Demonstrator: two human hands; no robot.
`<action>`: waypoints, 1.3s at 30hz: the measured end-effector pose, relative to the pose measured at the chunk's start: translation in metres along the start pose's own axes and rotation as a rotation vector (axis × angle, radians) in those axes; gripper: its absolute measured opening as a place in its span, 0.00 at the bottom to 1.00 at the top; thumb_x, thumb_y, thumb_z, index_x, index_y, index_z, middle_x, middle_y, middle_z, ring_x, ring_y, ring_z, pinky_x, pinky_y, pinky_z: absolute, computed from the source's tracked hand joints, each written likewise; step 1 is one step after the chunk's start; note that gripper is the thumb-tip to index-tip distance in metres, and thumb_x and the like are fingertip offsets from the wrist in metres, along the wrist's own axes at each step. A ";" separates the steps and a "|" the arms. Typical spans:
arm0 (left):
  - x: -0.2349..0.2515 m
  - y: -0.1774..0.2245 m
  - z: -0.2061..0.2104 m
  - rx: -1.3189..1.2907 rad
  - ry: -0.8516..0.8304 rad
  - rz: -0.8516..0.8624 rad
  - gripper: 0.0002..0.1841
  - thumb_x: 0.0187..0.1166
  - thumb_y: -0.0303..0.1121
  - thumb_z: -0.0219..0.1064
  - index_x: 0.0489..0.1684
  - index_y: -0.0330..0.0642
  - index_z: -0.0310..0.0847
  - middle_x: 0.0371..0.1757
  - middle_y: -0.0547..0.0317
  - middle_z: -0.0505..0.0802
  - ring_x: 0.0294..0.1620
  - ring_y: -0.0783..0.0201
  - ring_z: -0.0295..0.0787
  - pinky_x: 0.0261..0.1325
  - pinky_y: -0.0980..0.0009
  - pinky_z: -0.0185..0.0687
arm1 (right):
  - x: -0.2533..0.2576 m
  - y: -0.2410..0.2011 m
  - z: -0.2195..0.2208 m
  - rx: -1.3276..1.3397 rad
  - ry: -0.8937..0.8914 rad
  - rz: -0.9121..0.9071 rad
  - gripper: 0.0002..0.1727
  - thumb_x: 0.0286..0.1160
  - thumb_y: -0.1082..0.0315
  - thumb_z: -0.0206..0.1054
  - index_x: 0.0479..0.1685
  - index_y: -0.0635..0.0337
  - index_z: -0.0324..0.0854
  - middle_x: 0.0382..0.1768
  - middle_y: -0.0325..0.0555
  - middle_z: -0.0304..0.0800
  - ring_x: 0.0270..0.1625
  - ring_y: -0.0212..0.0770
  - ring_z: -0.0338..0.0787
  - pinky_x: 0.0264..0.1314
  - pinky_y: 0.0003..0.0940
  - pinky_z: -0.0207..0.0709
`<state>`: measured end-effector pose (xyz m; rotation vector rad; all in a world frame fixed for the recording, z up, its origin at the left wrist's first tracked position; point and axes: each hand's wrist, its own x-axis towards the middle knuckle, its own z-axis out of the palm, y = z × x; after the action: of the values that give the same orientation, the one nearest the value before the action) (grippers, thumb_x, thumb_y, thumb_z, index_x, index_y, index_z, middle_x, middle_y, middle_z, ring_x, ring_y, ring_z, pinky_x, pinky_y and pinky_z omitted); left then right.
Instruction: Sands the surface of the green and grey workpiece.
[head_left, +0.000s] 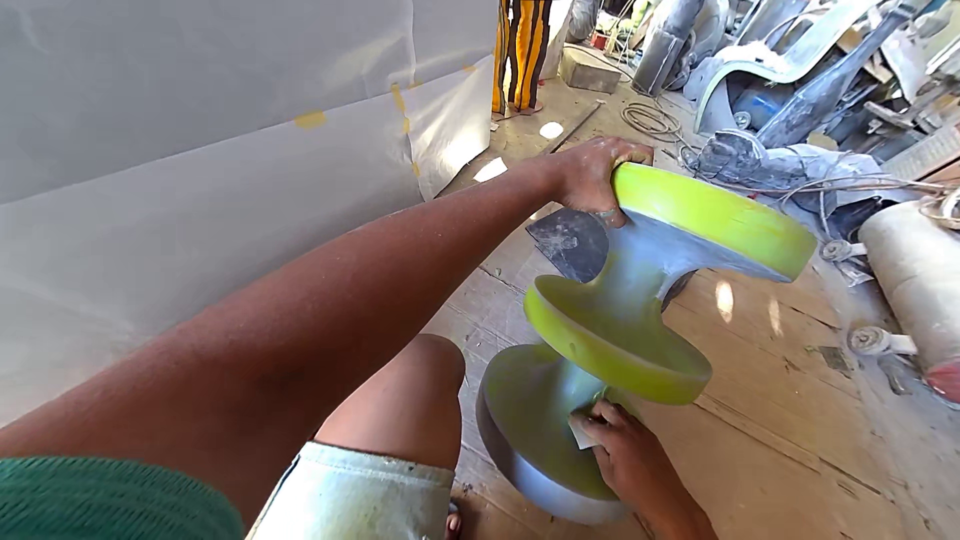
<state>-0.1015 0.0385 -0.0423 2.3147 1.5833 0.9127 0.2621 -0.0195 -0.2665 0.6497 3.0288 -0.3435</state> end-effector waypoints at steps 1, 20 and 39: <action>0.000 -0.001 0.001 -0.004 0.000 0.003 0.29 0.46 0.38 0.89 0.49 0.46 0.83 0.46 0.60 0.92 0.49 0.65 0.89 0.53 0.60 0.86 | 0.000 0.006 -0.007 0.061 -0.101 -0.009 0.26 0.74 0.67 0.62 0.68 0.25 0.87 0.58 0.40 0.88 0.62 0.42 0.87 0.63 0.44 0.83; 0.005 -0.007 0.000 -0.045 0.003 -0.005 0.28 0.47 0.36 0.89 0.49 0.46 0.83 0.44 0.60 0.92 0.47 0.65 0.89 0.52 0.61 0.86 | -0.022 0.048 0.005 0.063 0.022 -0.047 0.28 0.71 0.70 0.66 0.71 0.34 0.87 0.57 0.38 0.93 0.52 0.40 0.95 0.51 0.44 0.90; 0.013 -0.016 -0.001 -0.058 -0.015 -0.040 0.27 0.49 0.34 0.89 0.49 0.46 0.83 0.45 0.59 0.92 0.47 0.64 0.89 0.53 0.60 0.86 | 0.006 0.058 0.036 0.012 0.536 -0.024 0.31 0.67 0.76 0.64 0.74 0.42 0.85 0.69 0.63 0.83 0.64 0.53 0.90 0.62 0.42 0.89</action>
<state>-0.1114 0.0560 -0.0439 2.2376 1.5698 0.9171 0.2797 0.0266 -0.3146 0.8229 3.5419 -0.2150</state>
